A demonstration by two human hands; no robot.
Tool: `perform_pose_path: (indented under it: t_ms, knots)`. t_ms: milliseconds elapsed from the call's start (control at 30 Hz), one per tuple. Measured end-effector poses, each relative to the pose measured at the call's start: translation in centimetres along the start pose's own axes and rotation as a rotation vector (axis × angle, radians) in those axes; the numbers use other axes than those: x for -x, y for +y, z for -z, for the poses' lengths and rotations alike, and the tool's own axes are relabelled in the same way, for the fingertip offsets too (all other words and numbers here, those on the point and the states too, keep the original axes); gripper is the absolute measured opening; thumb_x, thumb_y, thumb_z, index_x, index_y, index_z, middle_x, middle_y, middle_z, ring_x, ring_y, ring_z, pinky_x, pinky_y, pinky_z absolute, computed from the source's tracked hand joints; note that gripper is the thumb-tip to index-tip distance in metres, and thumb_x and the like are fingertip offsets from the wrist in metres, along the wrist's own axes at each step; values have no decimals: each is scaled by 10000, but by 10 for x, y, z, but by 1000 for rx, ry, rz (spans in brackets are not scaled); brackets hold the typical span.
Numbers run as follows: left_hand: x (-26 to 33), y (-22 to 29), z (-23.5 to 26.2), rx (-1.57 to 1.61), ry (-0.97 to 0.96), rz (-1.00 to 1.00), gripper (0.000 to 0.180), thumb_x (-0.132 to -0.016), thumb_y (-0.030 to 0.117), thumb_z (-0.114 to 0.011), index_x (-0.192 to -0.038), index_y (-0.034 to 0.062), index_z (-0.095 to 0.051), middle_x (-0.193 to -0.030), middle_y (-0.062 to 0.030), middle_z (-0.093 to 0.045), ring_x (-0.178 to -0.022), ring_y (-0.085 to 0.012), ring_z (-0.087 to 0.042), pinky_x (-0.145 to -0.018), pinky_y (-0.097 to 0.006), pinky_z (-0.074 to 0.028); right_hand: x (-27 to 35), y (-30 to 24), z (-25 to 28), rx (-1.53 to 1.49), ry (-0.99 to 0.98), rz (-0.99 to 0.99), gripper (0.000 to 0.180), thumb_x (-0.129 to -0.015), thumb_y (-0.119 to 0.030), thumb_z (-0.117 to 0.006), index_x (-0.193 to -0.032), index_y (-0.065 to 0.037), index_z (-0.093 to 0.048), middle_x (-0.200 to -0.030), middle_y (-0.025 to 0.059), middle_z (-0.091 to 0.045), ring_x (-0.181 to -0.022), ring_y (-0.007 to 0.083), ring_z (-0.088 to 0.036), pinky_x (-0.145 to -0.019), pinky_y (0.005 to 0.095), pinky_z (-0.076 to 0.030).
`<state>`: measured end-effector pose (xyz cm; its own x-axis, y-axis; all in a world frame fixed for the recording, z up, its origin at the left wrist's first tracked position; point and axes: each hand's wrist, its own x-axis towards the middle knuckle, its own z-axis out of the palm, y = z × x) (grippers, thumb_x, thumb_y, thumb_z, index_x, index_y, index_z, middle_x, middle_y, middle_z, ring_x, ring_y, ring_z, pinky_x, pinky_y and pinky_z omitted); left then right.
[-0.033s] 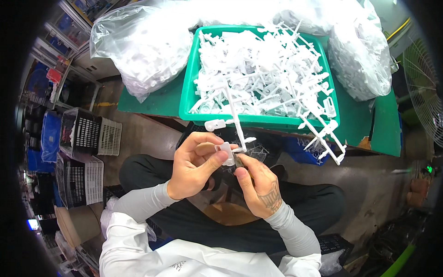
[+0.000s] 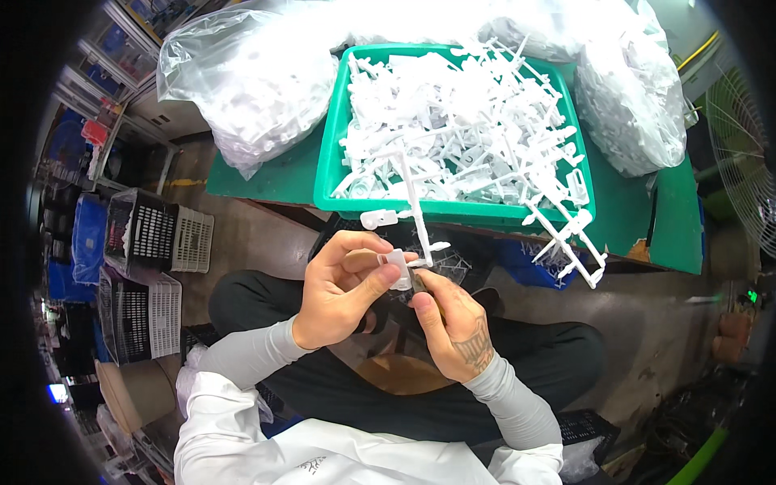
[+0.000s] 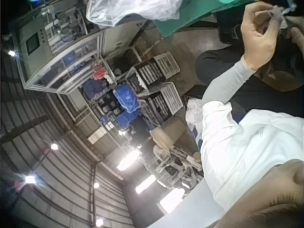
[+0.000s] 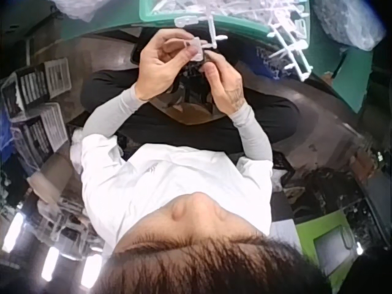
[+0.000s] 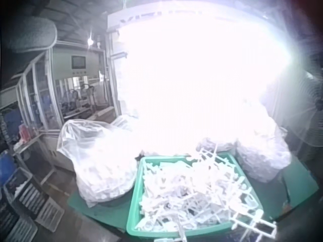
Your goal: The person trims excess plastic material from white plastic lighting fixture components using cutting pliers.
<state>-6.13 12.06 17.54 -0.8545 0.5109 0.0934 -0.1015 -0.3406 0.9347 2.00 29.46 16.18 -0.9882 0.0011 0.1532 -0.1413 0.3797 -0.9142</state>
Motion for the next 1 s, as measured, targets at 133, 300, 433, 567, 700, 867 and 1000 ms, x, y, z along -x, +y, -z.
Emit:
perform_pose_path:
  t_ms: [133,300,433,567,700,867,1000]
  knots:
    - [2,-3,-1,11,-10,7,238,-966,17,-624,-1181,10,-522,-1124,-179,-694,-1081,-201,-673,-921,-312,-552,1,0,-1,-19,4,2,361,-1052,-228,-473,-1275,45,-550,-878,97,-655,-759,167,-611,-716,294,-506]
    - [2,0,0,16,-5,36,230,-966,10,-619,-1174,10,-522,-1123,-180,-692,-1097,-206,-668,-932,-317,-553,1,-3,-2,-25,-21,-52,370,-1055,-236,-466,-1289,39,-545,-851,81,-650,-750,156,-610,-713,291,-507]
    - [1,6,0,28,-9,87,220,-971,14,-613,-1172,8,-524,-1120,-170,-691,-1079,-193,-671,-928,-310,-548,1,-5,-1,-97,-40,-104,374,-1058,-239,-457,-1295,37,-542,-865,84,-659,-754,151,-610,-716,289,-508]
    - [2,2,1,4,8,68,213,-978,26,-609,-1173,8,-525,-1119,-162,-692,-1070,-178,-669,-923,-300,-540,2,-2,-2,-20,-5,-24,375,-1059,-236,-451,-1302,36,-541,-888,94,-673,-759,152,-612,-719,289,-509]
    - [2,2,2,-12,6,70,211,-980,31,-608,-1171,4,-524,-1119,-156,-691,-1076,-171,-663,-924,-295,-535,0,-6,-2,-39,1,-38,375,-1059,-240,-457,-1299,35,-544,-878,95,-672,-752,152,-612,-714,289,-511]
    - [2,4,-2,-10,5,80,207,-977,-3,-594,-1161,14,-499,-1135,-195,-690,-1091,-209,-658,-934,-332,-535,1,-9,-1,8,3,-62,339,-1043,-210,-486,-1255,41,-570,-941,143,-678,-793,233,-656,-728,328,-524]
    - [1,3,-2,11,19,76,228,-959,-3,-622,-1156,-11,-508,-1112,-165,-681,-1095,-201,-666,-936,-311,-549,0,-11,-1,41,8,-81,305,-1027,-174,-510,-1214,53,-593,-1030,212,-694,-877,350,-703,-765,376,-546]
